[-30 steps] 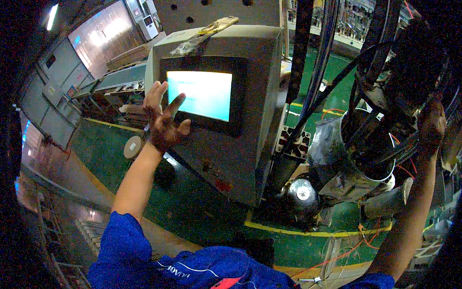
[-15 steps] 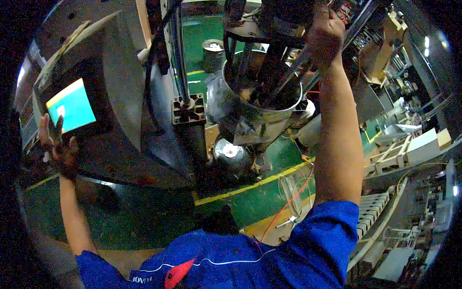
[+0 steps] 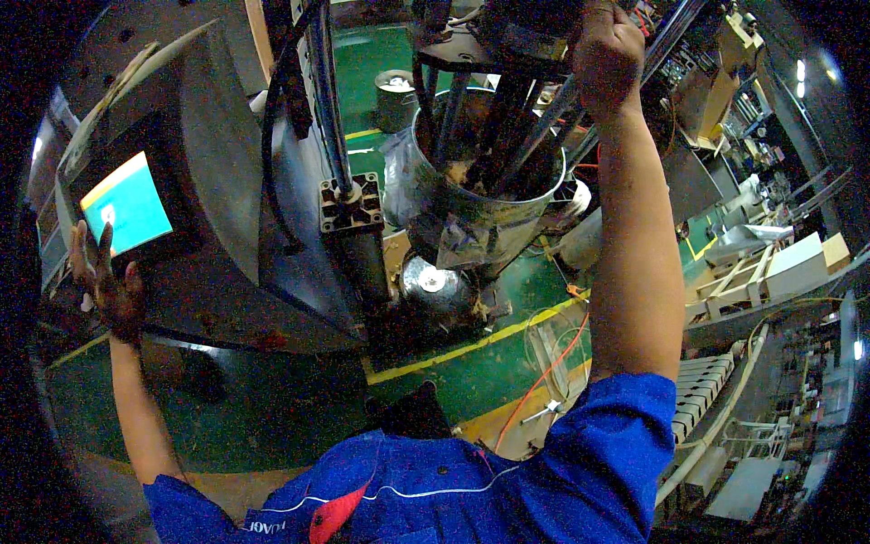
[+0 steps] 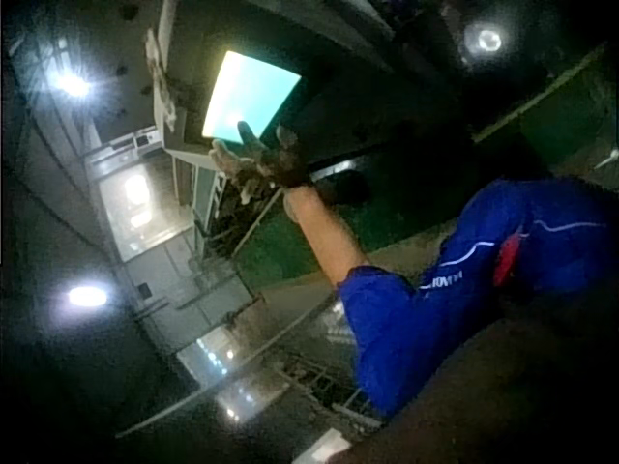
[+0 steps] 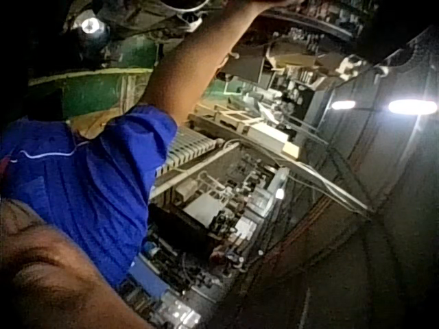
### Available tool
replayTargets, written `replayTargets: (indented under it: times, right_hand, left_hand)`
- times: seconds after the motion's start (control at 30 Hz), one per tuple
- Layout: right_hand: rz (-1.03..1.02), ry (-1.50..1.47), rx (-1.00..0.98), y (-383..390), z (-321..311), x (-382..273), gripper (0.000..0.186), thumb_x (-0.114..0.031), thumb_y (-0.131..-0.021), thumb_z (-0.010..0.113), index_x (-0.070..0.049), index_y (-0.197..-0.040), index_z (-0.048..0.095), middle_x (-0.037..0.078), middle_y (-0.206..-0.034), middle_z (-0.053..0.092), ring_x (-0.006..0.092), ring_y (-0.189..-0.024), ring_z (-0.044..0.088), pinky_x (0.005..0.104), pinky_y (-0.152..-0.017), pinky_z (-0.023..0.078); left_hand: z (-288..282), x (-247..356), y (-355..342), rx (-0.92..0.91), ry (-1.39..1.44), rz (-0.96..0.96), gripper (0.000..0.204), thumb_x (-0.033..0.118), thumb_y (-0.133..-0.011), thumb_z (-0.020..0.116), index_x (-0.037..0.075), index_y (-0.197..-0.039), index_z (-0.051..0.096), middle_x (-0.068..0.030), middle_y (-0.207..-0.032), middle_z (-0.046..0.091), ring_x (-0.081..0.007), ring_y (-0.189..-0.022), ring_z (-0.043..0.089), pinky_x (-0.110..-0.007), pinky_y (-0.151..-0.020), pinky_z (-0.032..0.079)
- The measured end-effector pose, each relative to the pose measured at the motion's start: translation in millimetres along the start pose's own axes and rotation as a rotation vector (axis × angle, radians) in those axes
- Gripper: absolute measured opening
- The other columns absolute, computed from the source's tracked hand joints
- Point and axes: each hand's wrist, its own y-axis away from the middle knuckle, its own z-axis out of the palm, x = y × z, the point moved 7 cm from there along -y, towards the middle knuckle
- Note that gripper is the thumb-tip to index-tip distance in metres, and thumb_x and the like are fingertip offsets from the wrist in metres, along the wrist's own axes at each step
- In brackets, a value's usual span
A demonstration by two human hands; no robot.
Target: The person cleans an industrial mixing machine using a cloth, wipes the internal components, and operates the touch-screen control panel to move the mechanical parts.
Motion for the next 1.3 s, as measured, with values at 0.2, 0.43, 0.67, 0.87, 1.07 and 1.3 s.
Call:
replayTargets:
  times: [0.2,0.43,0.67,0.87,1.07,1.3]
  right_hand:
    - [0.019,0.006,0.045,1.1,-7.0,3.2,0.040,-0.038,-0.103,0.054,-0.017,-0.071,0.048,-0.005,-0.056,0.039,0.0085,-0.046,0.034,0.0282,-0.045,0.025]
    - [0.026,0.014,0.044,-2.1,-2.7,1.1,0.041,-0.039,-0.103,0.055,-0.017,-0.070,0.048,-0.005,-0.057,0.038,0.0085,-0.047,0.034,0.0284,-0.045,0.025]
    - [-0.004,0.003,0.011,-3.8,-6.8,3.9,0.042,-0.039,-0.103,0.054,-0.016,-0.069,0.047,-0.004,-0.057,0.040,0.0089,-0.047,0.036,0.0281,-0.045,0.027]
    - [-0.025,0.055,0.052,-1.8,-7.8,0.6,0.039,-0.039,-0.103,0.055,-0.015,-0.073,0.052,-0.002,-0.058,0.045,0.0095,-0.047,0.039,0.0281,-0.045,0.030]
    - [-0.011,0.071,0.054,-1.4,-5.7,-0.2,0.039,-0.041,-0.103,0.054,-0.014,-0.075,0.054,-0.002,-0.059,0.048,0.0093,-0.047,0.042,0.0279,-0.045,0.031]
    - [-0.749,0.090,0.155,-4.8,-18.4,-15.9,0.023,-0.024,-0.102,0.057,-0.004,-0.113,0.058,0.001,-0.064,0.051,0.0131,-0.051,0.046,0.0314,-0.048,0.037]
  left_hand:
    - [-0.5,17.0,-24.1,-0.763,-0.247,-0.500,0.061,0.056,-0.099,0.050,0.032,-0.154,0.043,-0.0198,-0.158,0.034,-0.0433,-0.144,0.032,-0.064,-0.113,0.030]
    - [3.3,-5.8,8.0,-0.044,-0.041,-0.002,0.061,0.057,-0.098,0.051,0.031,-0.153,0.044,-0.0200,-0.159,0.033,-0.0444,-0.144,0.031,-0.065,-0.114,0.028]
    - [1.0,11.6,-16.1,-0.725,-0.273,-0.474,0.058,0.055,-0.099,0.051,0.027,-0.150,0.049,-0.0204,-0.158,0.035,-0.0431,-0.144,0.033,-0.064,-0.113,0.030]
    - [-4.4,16.8,-25.3,-0.483,-0.167,-0.328,0.057,0.052,-0.100,0.053,0.019,-0.145,0.055,-0.0206,-0.154,0.040,-0.0409,-0.140,0.040,-0.061,-0.111,0.036]
    - [-6.4,16.4,-30.1,-0.514,-0.195,-0.376,0.055,0.052,-0.099,0.054,0.022,-0.145,0.056,-0.0194,-0.152,0.041,-0.0404,-0.139,0.041,-0.060,-0.112,0.036]
    - [-2.0,17.3,-30.5,-0.450,-0.194,-0.302,0.056,0.053,-0.099,0.053,0.022,-0.146,0.055,-0.0186,-0.153,0.040,-0.0404,-0.139,0.040,-0.060,-0.112,0.035]
